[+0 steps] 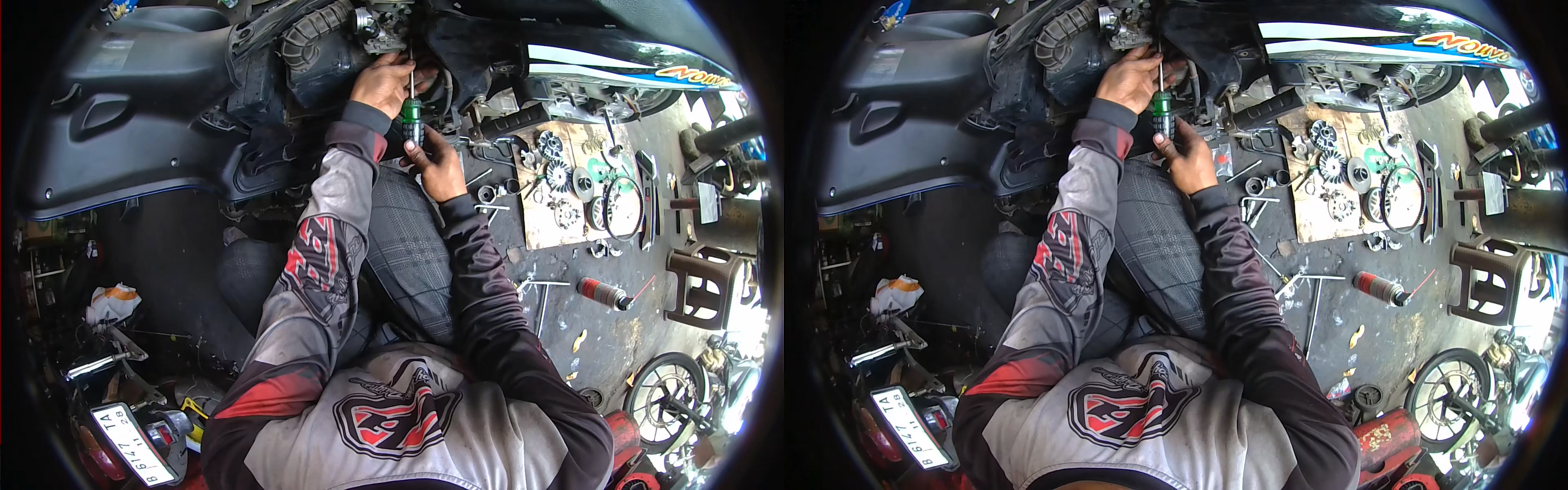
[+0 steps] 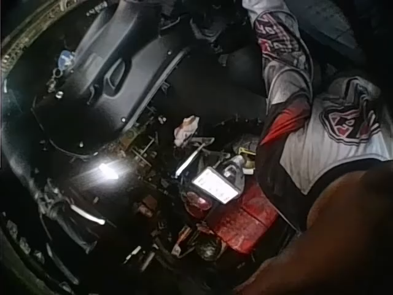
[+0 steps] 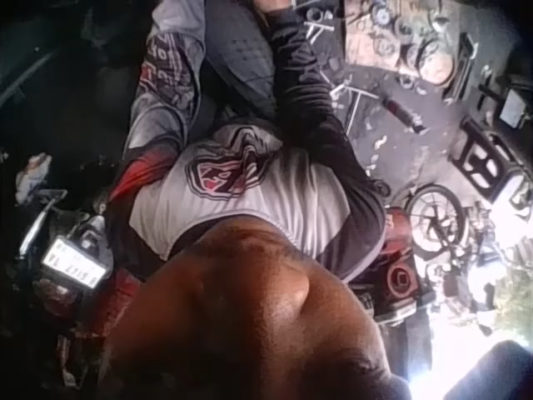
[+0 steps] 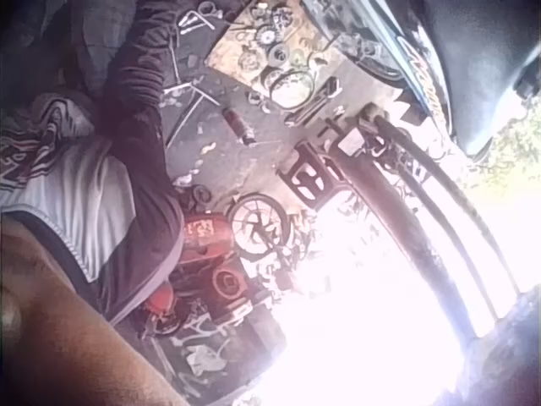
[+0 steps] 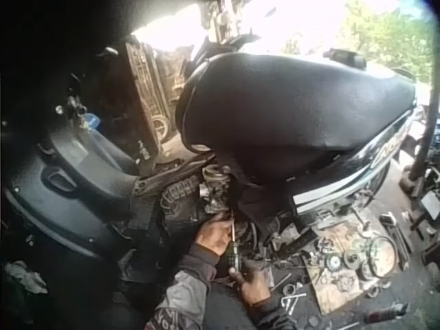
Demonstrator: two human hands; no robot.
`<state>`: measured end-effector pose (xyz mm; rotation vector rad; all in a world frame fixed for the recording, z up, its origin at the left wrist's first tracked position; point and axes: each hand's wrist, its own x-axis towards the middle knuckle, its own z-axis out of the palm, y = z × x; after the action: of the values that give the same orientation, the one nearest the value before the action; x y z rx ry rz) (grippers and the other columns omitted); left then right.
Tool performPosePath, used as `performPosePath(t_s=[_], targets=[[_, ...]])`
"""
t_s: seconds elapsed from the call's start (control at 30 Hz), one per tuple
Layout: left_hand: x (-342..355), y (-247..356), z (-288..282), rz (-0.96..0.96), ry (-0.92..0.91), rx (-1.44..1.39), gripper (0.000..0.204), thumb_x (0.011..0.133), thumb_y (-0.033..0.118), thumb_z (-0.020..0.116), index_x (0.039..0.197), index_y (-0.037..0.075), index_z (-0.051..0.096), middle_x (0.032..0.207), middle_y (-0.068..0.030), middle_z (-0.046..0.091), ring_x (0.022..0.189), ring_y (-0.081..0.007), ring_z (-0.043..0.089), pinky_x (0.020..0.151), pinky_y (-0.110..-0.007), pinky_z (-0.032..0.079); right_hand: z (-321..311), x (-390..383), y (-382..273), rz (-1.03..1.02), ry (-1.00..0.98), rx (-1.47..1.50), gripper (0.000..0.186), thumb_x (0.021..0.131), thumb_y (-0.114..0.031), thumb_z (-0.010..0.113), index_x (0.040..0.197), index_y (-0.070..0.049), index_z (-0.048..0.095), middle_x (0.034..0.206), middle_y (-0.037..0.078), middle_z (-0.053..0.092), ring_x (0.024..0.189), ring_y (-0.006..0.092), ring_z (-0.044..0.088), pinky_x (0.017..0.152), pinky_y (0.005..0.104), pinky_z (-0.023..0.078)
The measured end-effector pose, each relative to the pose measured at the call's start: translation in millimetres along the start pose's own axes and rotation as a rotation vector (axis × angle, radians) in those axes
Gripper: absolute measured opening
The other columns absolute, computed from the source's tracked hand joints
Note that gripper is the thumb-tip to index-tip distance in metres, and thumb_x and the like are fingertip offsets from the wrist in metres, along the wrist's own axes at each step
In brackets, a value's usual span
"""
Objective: Cleaning and reassembling a motorcycle carburetor before installing it back into the engine area.
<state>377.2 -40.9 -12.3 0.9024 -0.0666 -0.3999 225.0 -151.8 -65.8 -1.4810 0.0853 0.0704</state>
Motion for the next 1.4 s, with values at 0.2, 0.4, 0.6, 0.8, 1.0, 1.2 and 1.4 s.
performPosePath(t_s=[0.2,0.4,0.6,0.8,1.0,1.2,1.4], targets=[[-8.9,19.0,11.7,-0.226,0.106,0.058,0.03,0.1,0.004,0.055,0.13,0.007,0.056,0.118,-0.0092,0.067,0.11,-0.0299,0.066,0.092,-0.047,0.051,-0.3,-8.0,1.0,-0.068,0.147,0.045,0.061,0.097,-0.025,0.07,0.143,0.009,0.047,0.085,0.006,0.066,0.069,0.0098,0.059,0.06,0.0252,0.045],[-13.7,-0.2,28.0,0.122,0.431,0.307,0.018,0.096,0.007,0.06,0.113,0.002,0.065,0.107,-0.0089,0.071,0.102,-0.0253,0.068,0.095,-0.035,0.049,-4.2,-11.1,-7.1,-0.102,0.16,-0.062,0.056,0.099,-0.027,0.067,0.144,0.002,0.05,0.08,0.005,0.065,0.065,0.0096,0.056,0.059,0.0261,0.044],[5.2,-7.0,26.5,0.128,0.401,-0.217,0.026,0.097,0.004,0.052,0.121,-0.005,0.058,0.122,-0.014,0.065,0.119,-0.027,0.059,0.106,-0.038,0.039,-6.6,-7.0,-2.1,-0.074,0.169,-0.133,0.055,0.098,-0.025,0.068,0.141,0.003,0.05,0.099,0.012,0.069,0.081,0.0148,0.064,0.073,0.0293,0.051],[-8.4,-9.1,26.3,0.494,0.295,1.147,0.017,0.088,0.014,0.063,0.084,0.0,0.071,0.081,-0.0206,0.07,0.076,-0.035,0.067,0.07,-0.041,0.051,-8.0,6.5,20.3,-0.154,0.242,-0.222,0.059,0.096,-0.031,0.069,0.145,-0.007,0.049,0.128,0.026,0.064,0.118,0.0326,0.065,0.097,0.0381,0.05],[-17.6,-4.2,24.3,0.91,0.213,1.317,0.021,0.083,-0.003,0.059,0.099,-0.002,0.073,0.091,-0.0238,0.071,0.088,-0.0389,0.07,0.079,-0.04,0.053,0.7,7.6,10.5,-0.207,0.195,-0.132,0.058,0.097,-0.03,0.069,0.144,-0.003,0.05,0.118,0.022,0.069,0.102,0.0225,0.069,0.088,0.0332,0.053],[-17.1,-18.7,19.3,0.809,0.259,1.264,0.026,0.082,-0.002,0.06,0.104,-0.002,0.072,0.098,-0.0267,0.07,0.095,-0.042,0.068,0.083,-0.041,0.053,0.5,0.7,14.8,-0.17,0.191,-0.086,0.054,0.099,-0.022,0.067,0.147,-0.007,0.049,0.092,0.008,0.07,0.07,0.0104,0.06,0.064,0.0269,0.051],[-13.9,-26.3,14.8,0.773,0.282,1.236,0.025,0.083,-0.004,0.059,0.104,-0.003,0.072,0.094,-0.0256,0.07,0.088,-0.0402,0.068,0.078,-0.04,0.053,-2.6,-5.5,-0.7,-0.133,0.184,-0.124,0.053,0.099,-0.021,0.065,0.148,-0.006,0.048,0.09,0.007,0.069,0.068,0.0089,0.058,0.063,0.0256,0.049]])
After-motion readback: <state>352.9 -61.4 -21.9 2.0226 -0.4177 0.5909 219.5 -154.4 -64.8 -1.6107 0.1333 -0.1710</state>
